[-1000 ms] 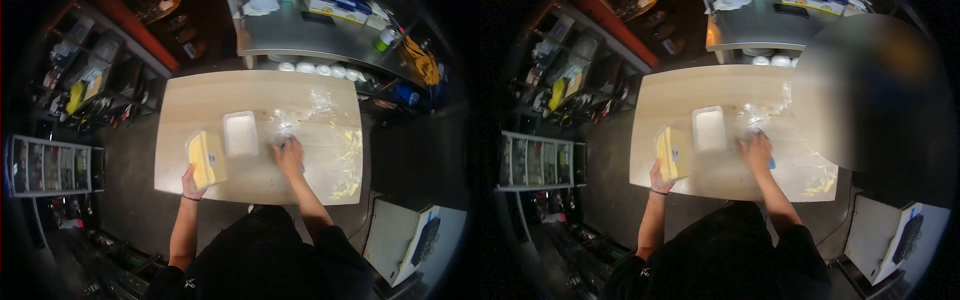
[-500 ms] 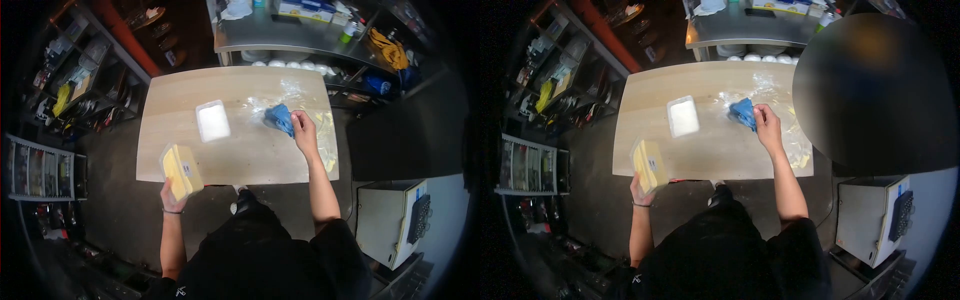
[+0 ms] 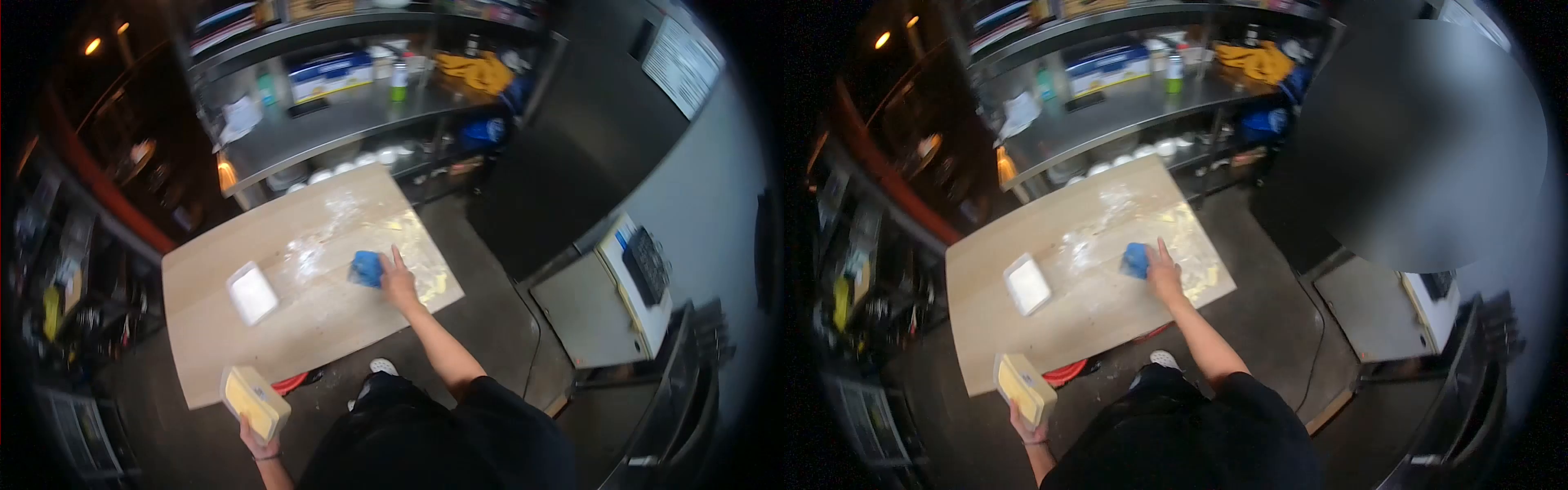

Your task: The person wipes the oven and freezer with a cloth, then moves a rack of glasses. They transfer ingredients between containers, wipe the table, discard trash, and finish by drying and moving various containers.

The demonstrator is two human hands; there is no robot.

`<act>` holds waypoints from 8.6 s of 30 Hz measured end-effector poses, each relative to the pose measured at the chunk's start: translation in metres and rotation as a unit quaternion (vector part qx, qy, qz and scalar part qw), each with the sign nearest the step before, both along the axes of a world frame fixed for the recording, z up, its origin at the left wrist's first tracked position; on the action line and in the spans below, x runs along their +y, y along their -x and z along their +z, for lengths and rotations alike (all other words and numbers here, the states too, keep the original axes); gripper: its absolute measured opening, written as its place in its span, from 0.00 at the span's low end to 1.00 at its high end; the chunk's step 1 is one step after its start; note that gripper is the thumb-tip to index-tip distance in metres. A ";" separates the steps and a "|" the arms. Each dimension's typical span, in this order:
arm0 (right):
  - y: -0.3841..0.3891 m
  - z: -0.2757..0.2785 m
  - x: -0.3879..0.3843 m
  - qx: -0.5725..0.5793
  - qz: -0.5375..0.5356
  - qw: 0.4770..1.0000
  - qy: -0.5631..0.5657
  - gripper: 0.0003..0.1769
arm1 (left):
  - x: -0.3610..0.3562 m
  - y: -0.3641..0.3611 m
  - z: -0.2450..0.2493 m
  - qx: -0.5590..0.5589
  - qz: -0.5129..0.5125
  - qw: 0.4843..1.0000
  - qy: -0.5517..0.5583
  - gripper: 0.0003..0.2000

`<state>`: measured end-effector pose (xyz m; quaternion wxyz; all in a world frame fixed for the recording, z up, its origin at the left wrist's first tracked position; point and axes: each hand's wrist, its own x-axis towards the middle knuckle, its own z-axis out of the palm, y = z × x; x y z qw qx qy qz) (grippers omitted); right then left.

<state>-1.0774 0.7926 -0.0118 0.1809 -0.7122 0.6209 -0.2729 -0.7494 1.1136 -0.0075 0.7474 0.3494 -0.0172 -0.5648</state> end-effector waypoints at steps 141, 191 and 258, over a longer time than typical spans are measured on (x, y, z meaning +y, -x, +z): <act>0.376 -0.233 -0.629 -0.372 0.321 0.612 -0.620 0.43 | -0.631 0.557 -0.003 0.100 0.354 0.929 -0.030 0.28; 0.253 0.124 -0.378 0.126 0.745 0.655 -0.003 0.20 | -0.529 0.604 0.055 -0.172 0.369 0.904 -0.128 0.25; 0.458 0.021 -0.738 -0.298 0.409 0.841 -0.189 0.17 | -1.246 0.668 0.104 0.034 0.084 0.987 0.132 0.21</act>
